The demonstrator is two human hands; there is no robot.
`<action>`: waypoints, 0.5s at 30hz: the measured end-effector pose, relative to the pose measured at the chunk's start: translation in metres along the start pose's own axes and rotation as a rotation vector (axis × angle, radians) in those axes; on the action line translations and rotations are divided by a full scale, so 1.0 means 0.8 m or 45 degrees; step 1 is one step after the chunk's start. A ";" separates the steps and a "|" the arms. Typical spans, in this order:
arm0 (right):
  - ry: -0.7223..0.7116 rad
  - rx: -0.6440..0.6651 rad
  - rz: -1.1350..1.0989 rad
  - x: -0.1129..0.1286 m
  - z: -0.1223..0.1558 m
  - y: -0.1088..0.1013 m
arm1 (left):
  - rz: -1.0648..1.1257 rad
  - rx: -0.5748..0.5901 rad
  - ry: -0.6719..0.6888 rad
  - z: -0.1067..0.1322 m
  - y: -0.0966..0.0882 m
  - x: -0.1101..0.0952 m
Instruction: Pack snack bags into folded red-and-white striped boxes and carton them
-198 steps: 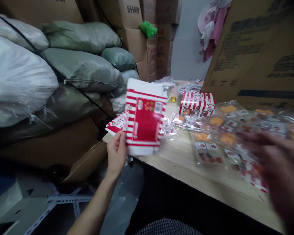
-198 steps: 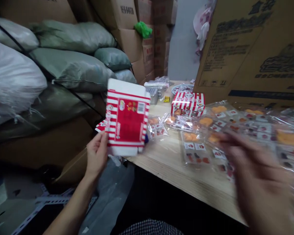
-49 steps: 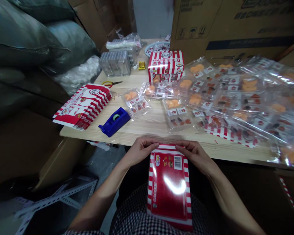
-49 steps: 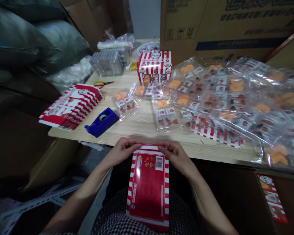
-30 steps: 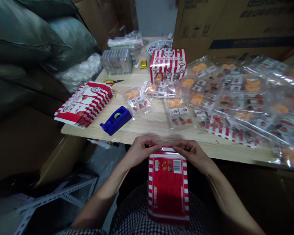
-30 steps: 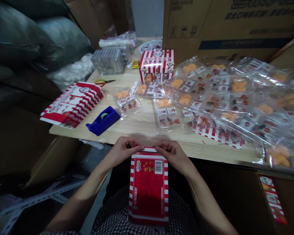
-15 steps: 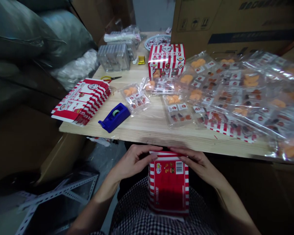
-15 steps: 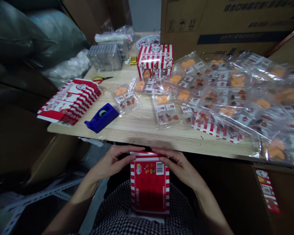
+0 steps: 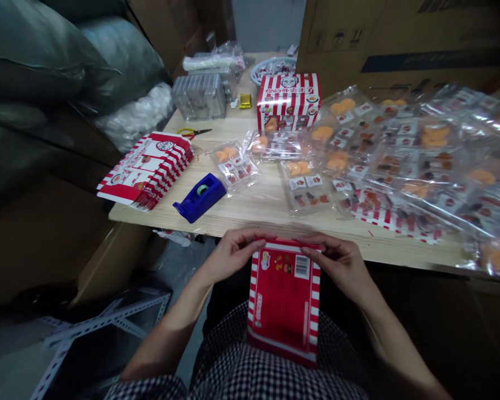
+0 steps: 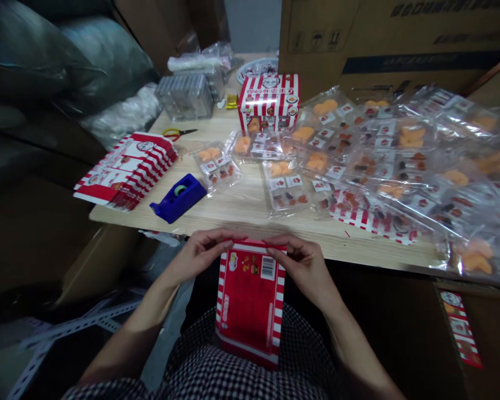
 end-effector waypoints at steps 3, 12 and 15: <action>-0.084 0.183 0.066 0.030 -0.019 0.018 | 0.017 0.101 0.106 -0.038 0.005 -0.023; -0.017 -0.031 -0.051 -0.004 -0.067 -0.030 | 0.251 0.036 0.100 -0.096 0.039 0.000; -0.015 -0.204 -0.119 -0.012 -0.072 -0.065 | 0.254 0.200 -0.018 -0.073 0.057 0.018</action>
Point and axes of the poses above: each hand's wrist, its own z-axis away from the middle knuckle, its own y-axis out of the palm, x = y × z, the point moved 9 cm from there along -z, towards the middle knuckle, and after that the axes turned 15 degrees about -x, right-handed, at the moved point
